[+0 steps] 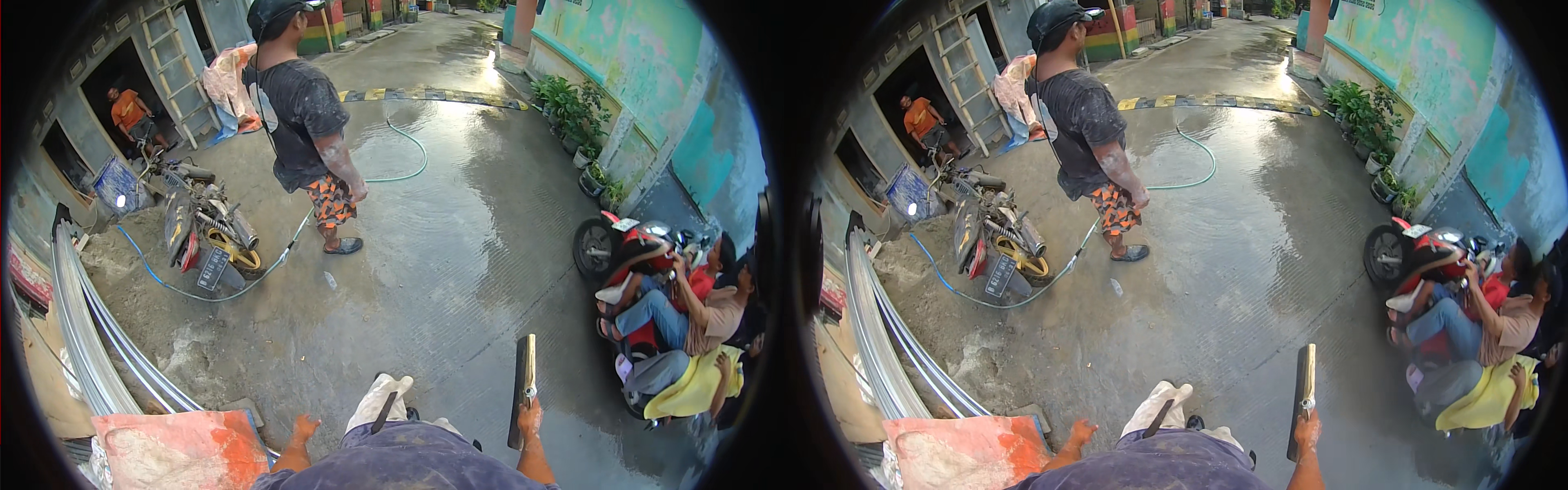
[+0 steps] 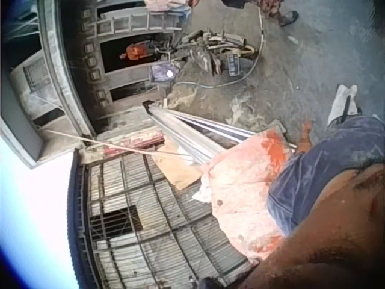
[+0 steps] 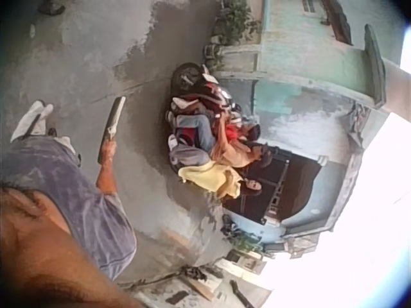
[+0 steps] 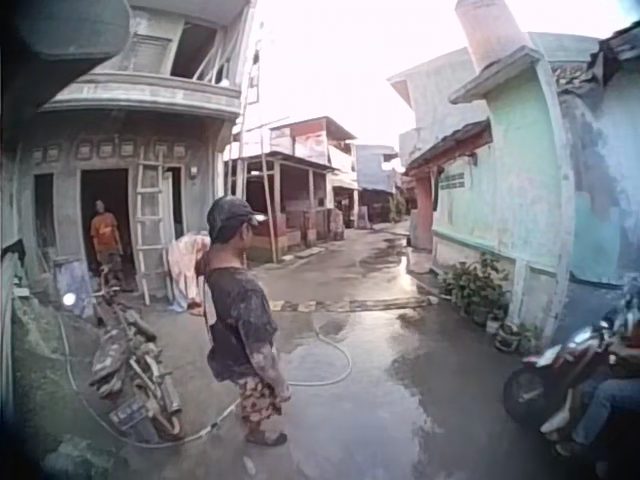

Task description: Smoothing and finishing a wet concrete surface using a hand trowel while an assistant sprays water.

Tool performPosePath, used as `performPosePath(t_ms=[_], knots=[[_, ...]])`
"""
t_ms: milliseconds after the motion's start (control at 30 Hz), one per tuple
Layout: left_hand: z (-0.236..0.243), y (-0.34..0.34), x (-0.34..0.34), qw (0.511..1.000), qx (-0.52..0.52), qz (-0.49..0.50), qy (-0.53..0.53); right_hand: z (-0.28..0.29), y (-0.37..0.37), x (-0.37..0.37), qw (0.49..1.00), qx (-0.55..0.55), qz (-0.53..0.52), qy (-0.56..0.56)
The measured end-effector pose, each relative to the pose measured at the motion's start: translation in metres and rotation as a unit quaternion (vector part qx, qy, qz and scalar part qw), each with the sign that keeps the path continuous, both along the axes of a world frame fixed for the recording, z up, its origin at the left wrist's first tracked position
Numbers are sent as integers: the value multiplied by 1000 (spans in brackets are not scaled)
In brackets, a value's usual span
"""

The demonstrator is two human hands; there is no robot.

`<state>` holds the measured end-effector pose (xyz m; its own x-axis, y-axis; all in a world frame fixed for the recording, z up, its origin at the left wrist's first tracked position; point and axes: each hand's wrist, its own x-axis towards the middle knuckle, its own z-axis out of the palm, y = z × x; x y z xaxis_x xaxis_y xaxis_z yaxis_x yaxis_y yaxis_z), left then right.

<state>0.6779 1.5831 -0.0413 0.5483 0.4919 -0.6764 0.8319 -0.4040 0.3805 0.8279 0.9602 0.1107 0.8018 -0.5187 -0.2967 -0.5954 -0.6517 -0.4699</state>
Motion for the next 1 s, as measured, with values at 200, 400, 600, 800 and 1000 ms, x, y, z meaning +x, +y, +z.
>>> performPosePath(t_ms=[200,400,600,800,1000], knots=[[-23,3,18,995,-11,83,48,-3,59,147,987,30,145,-61],[-42,-6,220,994,47,-101,20,-59,34,237,925,-24,373,-65],[65,-48,487,971,-35,-95,-215,-56,4,326,978,22,206,9],[135,-91,629,929,-77,-179,-314,-117,-65,401,960,-41,216,173],[73,-88,640,960,27,-254,-112,-163,-98,525,962,-38,240,122]])
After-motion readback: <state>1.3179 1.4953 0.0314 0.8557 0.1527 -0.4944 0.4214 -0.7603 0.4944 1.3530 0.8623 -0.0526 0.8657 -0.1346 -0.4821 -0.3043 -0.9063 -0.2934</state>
